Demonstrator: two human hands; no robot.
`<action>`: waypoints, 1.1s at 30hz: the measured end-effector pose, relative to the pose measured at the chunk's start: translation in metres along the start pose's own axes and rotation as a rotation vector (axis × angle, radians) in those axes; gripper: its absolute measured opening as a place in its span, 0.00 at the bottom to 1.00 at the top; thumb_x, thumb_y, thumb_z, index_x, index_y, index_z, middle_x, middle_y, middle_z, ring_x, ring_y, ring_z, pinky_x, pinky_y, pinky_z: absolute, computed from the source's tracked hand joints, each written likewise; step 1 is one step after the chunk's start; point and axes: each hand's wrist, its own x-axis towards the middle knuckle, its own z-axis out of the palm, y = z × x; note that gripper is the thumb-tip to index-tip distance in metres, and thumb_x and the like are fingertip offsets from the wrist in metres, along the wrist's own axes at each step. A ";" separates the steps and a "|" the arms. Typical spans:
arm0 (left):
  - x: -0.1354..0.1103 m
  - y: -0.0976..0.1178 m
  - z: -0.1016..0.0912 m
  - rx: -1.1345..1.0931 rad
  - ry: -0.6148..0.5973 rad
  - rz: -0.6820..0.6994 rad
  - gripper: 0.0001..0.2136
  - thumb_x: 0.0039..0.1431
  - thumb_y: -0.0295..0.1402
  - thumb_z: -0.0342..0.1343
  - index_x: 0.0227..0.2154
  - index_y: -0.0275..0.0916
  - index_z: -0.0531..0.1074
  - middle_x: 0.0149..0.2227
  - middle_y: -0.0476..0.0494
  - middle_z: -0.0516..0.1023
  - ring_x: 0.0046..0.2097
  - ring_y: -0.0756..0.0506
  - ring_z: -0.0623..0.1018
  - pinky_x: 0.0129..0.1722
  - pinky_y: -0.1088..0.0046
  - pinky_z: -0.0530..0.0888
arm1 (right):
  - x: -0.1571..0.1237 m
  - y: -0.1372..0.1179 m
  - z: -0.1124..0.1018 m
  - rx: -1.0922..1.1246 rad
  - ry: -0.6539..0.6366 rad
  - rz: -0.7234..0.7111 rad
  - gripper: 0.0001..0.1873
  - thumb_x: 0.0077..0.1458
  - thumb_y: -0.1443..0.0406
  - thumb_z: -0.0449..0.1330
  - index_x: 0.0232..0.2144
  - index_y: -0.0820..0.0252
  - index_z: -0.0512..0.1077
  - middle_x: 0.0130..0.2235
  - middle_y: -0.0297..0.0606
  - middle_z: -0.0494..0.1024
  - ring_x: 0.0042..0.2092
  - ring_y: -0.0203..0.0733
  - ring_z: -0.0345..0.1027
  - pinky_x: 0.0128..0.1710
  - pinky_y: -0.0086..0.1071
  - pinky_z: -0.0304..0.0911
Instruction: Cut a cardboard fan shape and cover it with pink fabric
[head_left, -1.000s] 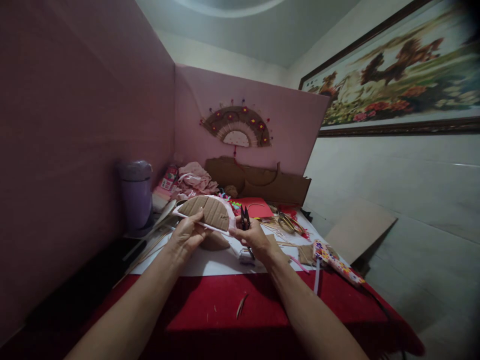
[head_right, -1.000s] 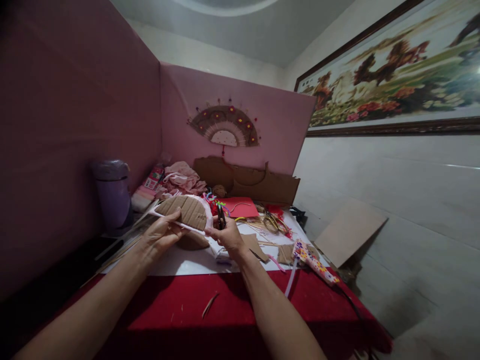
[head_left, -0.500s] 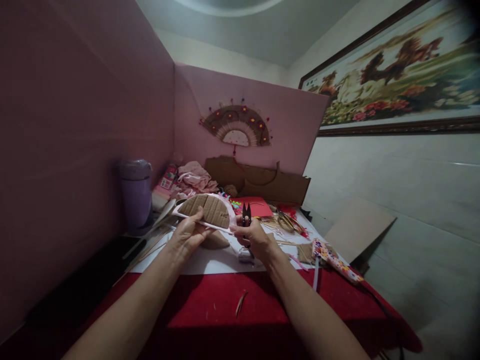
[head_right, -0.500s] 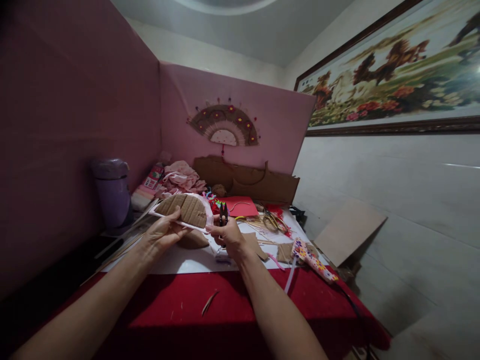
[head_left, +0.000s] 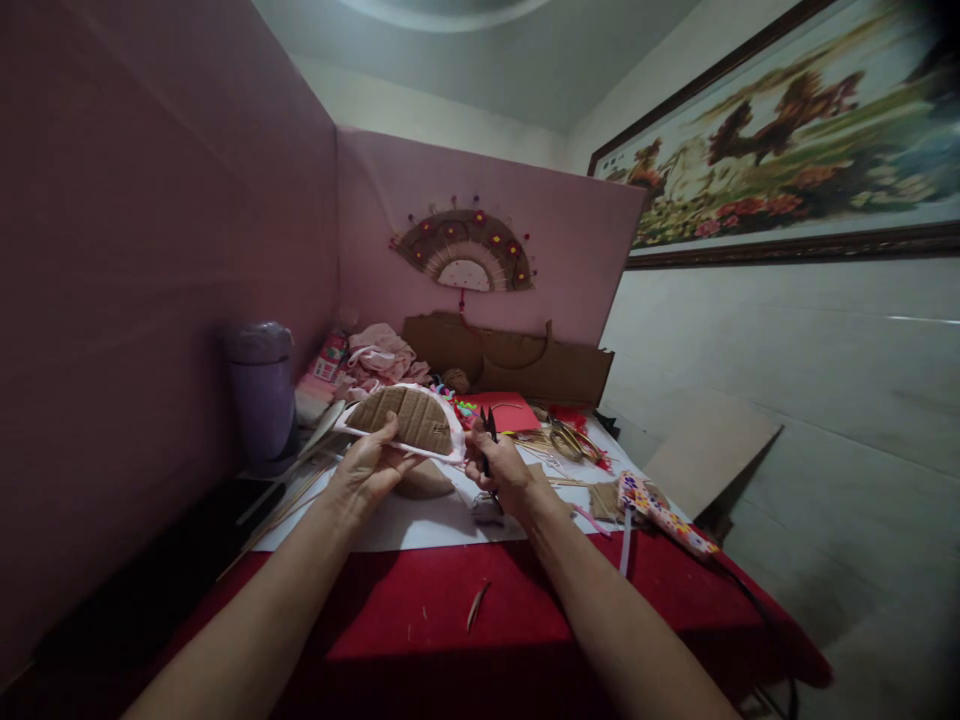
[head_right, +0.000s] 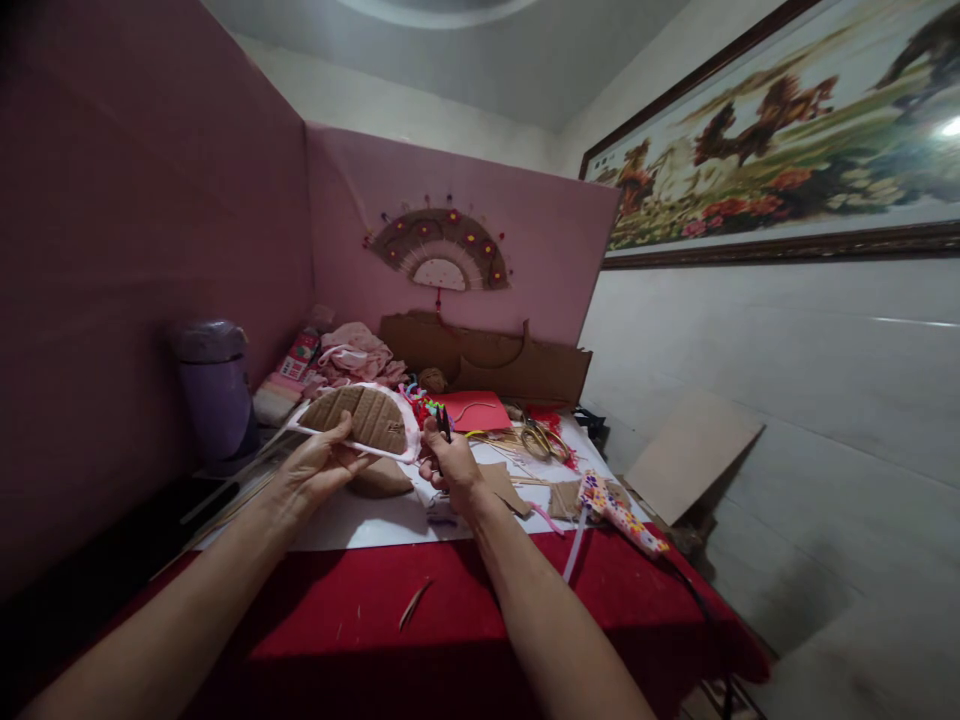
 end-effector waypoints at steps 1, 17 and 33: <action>0.000 0.000 0.000 -0.006 -0.007 0.005 0.13 0.59 0.25 0.49 0.45 0.39 0.71 0.35 0.41 0.80 0.35 0.45 0.79 0.42 0.55 0.75 | -0.001 0.000 0.000 -0.022 -0.005 -0.005 0.23 0.39 0.50 0.65 0.22 0.61 0.61 0.16 0.25 0.61 0.14 0.25 0.49 0.11 0.21 0.34; -0.002 0.016 0.000 -0.149 -0.161 0.155 0.15 0.60 0.26 0.48 0.48 0.47 0.69 0.43 0.43 0.79 0.48 0.40 0.76 0.49 0.43 0.67 | -0.005 -0.003 0.006 -0.019 -0.036 0.103 0.30 0.44 0.39 0.54 0.28 0.60 0.64 0.19 0.25 0.61 0.15 0.24 0.43 0.13 0.20 0.34; -0.003 0.020 0.000 -0.243 -0.347 0.278 0.17 0.63 0.30 0.45 0.52 0.47 0.67 0.43 0.42 0.80 0.45 0.41 0.77 0.52 0.43 0.64 | -0.019 0.006 0.026 0.042 -0.162 0.229 0.30 0.47 0.38 0.50 0.30 0.59 0.62 0.18 0.23 0.60 0.14 0.25 0.45 0.11 0.19 0.42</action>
